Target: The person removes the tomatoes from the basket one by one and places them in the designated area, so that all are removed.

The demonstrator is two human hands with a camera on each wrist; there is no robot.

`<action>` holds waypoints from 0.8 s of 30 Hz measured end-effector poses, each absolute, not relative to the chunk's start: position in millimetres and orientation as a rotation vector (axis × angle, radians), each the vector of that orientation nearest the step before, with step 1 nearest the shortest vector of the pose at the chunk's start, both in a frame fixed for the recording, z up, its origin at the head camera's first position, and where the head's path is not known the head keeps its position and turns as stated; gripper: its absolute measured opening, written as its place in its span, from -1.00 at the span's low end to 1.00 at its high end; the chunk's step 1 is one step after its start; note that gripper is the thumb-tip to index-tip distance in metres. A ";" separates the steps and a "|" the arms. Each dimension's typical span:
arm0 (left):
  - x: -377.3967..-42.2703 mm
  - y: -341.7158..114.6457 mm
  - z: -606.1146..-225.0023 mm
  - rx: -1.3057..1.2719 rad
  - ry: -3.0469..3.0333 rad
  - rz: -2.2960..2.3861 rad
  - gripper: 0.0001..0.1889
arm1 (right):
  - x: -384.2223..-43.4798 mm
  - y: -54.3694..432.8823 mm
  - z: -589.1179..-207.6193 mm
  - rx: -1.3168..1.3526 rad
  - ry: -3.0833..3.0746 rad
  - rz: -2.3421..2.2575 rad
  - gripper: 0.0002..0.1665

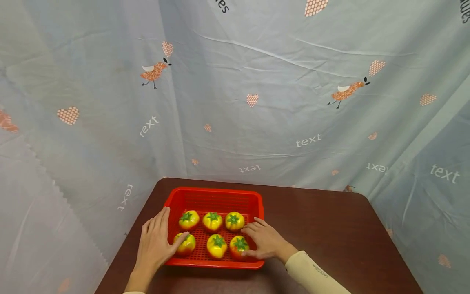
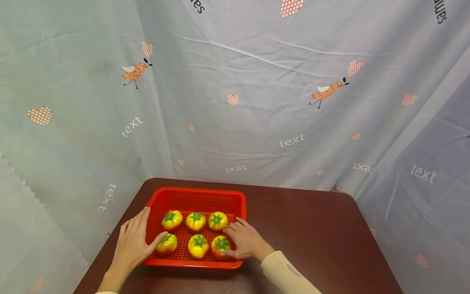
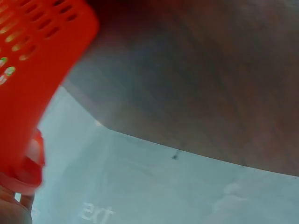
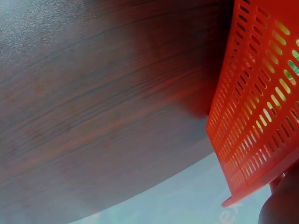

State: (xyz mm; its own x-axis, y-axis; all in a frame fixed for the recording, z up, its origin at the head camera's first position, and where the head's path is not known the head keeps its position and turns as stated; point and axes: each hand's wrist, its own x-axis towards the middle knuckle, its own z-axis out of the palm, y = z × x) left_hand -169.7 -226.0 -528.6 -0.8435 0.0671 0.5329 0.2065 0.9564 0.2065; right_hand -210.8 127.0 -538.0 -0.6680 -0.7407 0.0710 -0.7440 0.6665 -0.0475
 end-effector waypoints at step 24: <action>-140.7 -247.6 -559.7 -0.160 -2.592 -0.521 0.11 | -209.7 113.5 -530.2 1.227 -2.924 -0.148 -0.22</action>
State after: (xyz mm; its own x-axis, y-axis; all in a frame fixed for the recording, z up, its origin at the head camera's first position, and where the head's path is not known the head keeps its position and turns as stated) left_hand -140.7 -247.6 -559.7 -0.8741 0.0183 0.4854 0.2045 0.9203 0.3336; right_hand -209.7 113.5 -530.2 -0.7007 -0.7104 -0.0663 -0.7134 0.6969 0.0731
